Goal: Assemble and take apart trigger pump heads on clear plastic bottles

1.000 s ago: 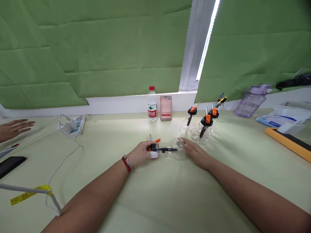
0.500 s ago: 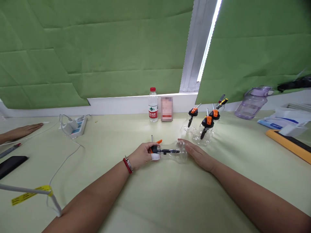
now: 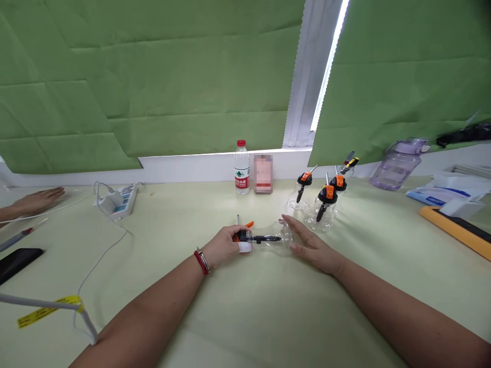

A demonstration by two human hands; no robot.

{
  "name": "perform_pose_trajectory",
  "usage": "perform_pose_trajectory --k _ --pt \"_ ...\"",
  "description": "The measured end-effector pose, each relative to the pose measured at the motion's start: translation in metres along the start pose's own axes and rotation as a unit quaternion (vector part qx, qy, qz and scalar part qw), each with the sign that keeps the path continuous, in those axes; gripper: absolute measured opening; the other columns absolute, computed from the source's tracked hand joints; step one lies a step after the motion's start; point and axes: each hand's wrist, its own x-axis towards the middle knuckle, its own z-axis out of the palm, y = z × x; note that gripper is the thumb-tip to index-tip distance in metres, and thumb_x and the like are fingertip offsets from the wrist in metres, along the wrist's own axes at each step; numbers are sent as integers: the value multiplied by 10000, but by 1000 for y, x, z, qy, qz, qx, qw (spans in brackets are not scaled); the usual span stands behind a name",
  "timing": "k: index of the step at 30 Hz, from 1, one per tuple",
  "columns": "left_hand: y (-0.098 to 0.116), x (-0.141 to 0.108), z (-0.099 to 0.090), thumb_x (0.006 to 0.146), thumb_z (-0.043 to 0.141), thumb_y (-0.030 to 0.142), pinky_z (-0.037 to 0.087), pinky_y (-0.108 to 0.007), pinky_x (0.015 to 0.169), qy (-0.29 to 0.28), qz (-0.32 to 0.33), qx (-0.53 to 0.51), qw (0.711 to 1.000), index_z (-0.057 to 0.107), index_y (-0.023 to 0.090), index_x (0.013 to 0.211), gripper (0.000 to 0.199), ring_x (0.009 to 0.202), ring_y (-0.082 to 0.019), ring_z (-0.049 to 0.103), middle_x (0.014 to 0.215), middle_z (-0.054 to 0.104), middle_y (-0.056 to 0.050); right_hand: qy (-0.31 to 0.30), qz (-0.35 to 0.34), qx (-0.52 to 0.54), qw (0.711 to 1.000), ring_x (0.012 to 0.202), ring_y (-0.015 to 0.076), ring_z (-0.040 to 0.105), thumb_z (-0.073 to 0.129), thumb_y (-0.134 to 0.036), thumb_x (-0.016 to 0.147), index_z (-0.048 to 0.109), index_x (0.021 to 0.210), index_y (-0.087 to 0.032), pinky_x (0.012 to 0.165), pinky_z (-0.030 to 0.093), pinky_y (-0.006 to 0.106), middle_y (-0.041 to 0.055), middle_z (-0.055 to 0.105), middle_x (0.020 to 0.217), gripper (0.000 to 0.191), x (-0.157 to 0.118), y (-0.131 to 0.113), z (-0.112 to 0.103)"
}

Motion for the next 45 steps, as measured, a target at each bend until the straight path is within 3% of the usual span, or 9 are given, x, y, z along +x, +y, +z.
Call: perform_pose_trajectory --k 3,13,19,22,26,28,32,41,45 --pt "-1 1 0 614 768 238 466 -287 727 2 4 -1 1000 639 169 930 348 744 -139 537 886 593 -38 11 6 -29 1000 1360 276 246 545 -547 812 324 1393 -324 1125 176 467 28 309 1480 661 1 2 -1" --pt "-2 0 1 623 755 233 470 -292 719 -19 15 -1 1000 648 165 993 391 714 -133 526 810 551 1 43 63 -37 996 1316 304 318 376 -612 862 499 1298 -244 1115 183 503 55 435 1404 583 5 -2 2" --pt "1 -2 2 633 746 237 470 -286 714 -22 11 -1 1000 648 170 1009 394 707 -130 526 784 535 15 21 51 -47 997 1242 330 413 282 -615 885 587 1201 -240 1088 245 513 51 569 1266 577 7 -7 2" --pt "2 -2 3 624 751 244 467 -285 711 -19 10 0 1000 649 170 1003 400 718 -136 531 809 556 5 20 59 -41 997 1277 318 375 278 -609 889 548 1245 -253 1106 205 505 54 523 1320 571 5 -5 2" --pt "1 -1 2 611 762 246 458 -275 713 -9 10 3 1000 649 171 992 404 727 -134 526 819 575 1 15 41 20 999 1356 279 255 424 -573 864 222 1432 -298 1098 210 499 73 354 1452 662 1 0 2" --pt "0 -1 1 614 761 253 457 -274 710 -7 11 3 1000 647 169 982 395 721 -133 525 817 583 -1 2 15 30 999 1359 270 251 527 -534 829 161 1443 -307 1095 214 490 83 349 1453 749 0 1 1" --pt "-4 1 0 613 762 248 450 -266 716 -1 17 3 1000 645 168 968 382 730 -130 517 832 589 -3 3 -1 10 1000 1336 270 297 580 -498 808 282 1410 -304 1103 203 474 79 387 1431 699 1 2 -1" --pt "-2 0 0 627 752 228 459 -266 699 -8 22 3 1000 654 170 995 386 705 -121 501 786 534 14 6 48 -2 999 1318 282 315 485 -548 845 323 1397 -297 1104 183 529 48 510 1332 628 3 5 1" --pt "-1 0 0 626 752 224 458 -270 704 -12 20 5 1000 657 164 984 375 694 -122 500 770 539 13 29 39 -54 997 1262 307 376 400 -570 872 490 1289 -274 1091 205 543 47 565 1258 520 6 -2 3"
